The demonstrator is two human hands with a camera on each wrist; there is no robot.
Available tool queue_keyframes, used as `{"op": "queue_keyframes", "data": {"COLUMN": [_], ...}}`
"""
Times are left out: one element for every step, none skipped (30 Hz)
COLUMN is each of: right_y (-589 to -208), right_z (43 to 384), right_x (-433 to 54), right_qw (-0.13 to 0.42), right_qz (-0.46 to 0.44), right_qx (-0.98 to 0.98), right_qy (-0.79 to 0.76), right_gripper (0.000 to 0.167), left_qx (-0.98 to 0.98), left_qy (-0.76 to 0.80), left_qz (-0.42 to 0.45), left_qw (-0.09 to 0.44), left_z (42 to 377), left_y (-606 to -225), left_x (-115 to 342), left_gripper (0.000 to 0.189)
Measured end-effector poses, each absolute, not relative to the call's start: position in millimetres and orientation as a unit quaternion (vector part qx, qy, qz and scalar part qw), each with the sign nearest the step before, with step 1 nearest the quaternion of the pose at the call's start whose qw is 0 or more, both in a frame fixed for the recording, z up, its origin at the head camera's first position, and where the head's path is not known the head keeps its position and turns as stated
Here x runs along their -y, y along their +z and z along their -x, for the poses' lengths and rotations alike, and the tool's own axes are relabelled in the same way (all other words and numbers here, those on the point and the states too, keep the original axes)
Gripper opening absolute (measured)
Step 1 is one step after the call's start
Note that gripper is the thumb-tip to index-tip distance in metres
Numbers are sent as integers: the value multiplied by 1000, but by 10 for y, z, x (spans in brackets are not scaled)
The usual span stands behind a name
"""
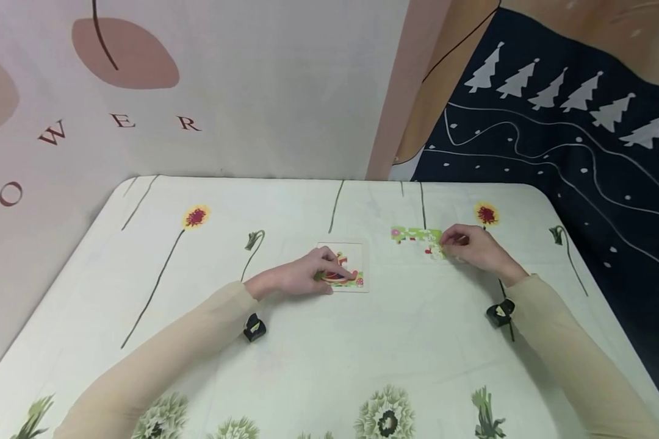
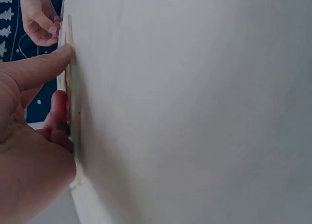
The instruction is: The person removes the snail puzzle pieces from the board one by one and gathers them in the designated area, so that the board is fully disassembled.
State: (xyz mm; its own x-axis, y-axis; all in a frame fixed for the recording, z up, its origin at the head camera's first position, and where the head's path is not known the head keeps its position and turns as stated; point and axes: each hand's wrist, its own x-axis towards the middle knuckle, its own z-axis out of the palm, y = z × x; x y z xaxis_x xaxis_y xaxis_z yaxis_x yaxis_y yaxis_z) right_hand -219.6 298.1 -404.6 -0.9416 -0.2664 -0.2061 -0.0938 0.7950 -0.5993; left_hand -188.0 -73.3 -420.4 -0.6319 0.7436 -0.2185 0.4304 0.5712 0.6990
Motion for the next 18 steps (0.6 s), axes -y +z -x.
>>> {"op": "queue_keyframes", "data": {"right_y": [-4031,-4017,-4003,-3994,-3986,-3979,-3973,-3969,-3964,-3961,-3961,-3960,-3955,-3953,-3949,-3948,-3950,-3952], "right_z": [2189,2182,2175,2172,2169,2165,2161,2157,2153,2150,2149,2147,2142,2139,2135,2131,2128,2123], "right_x": [-2974,-2965,-2954,-2930,-2902,-2874,-2843,-2812,-2778,-2743,-2707,-2673,-2637,-2602,-2563,-2527,-2494,-2459], "right_qw": [137,133,129,126,125,124,124,123,125,128,131,132,135,136,137,136,135,134], "right_qz": [96,95,95,95,95,95,95,96,96,96,96,99,102,106,111,119,126,133], "right_qx": [-936,-935,-934,-933,-931,-929,-928,-926,-924,-923,-921,-919,-917,-915,-913,-909,-906,-902], "right_qy": [-310,-315,-318,-324,-330,-335,-339,-345,-347,-351,-354,-357,-361,-366,-368,-375,-381,-388], "right_gripper": [23,23,23,24,24,24,24,24,24,24,24,24,24,23,23,23,23,22], "left_qx": [-851,-853,-855,-858,-861,-863,-864,-866,-868,-870,-872,-872,-873,-874,-875,-876,-876,-876], "left_qy": [303,297,292,287,284,284,285,285,286,288,292,295,299,302,306,310,313,316], "left_qz": [-347,-348,-348,-349,-347,-347,-346,-343,-343,-341,-337,-336,-332,-329,-325,-320,-317,-314], "left_qw": [252,250,249,245,240,234,228,224,216,210,203,197,193,190,187,186,185,185], "left_z": [1868,1857,1848,1836,1827,1822,1820,1822,1824,1829,1835,1845,1854,1864,1872,1881,1890,1896], "left_y": [-4193,-4180,-4164,-4148,-4130,-4116,-4103,-4093,-4087,-4086,-4090,-4096,-4102,-4112,-4123,-4133,-4143,-4152], "left_x": [731,732,733,747,764,783,805,827,851,875,900,925,948,968,986,1002,1017,1030], "left_gripper": [45,45,44,44,43,43,42,41,40,39,37,36,36,35,35,35,35,34]}}
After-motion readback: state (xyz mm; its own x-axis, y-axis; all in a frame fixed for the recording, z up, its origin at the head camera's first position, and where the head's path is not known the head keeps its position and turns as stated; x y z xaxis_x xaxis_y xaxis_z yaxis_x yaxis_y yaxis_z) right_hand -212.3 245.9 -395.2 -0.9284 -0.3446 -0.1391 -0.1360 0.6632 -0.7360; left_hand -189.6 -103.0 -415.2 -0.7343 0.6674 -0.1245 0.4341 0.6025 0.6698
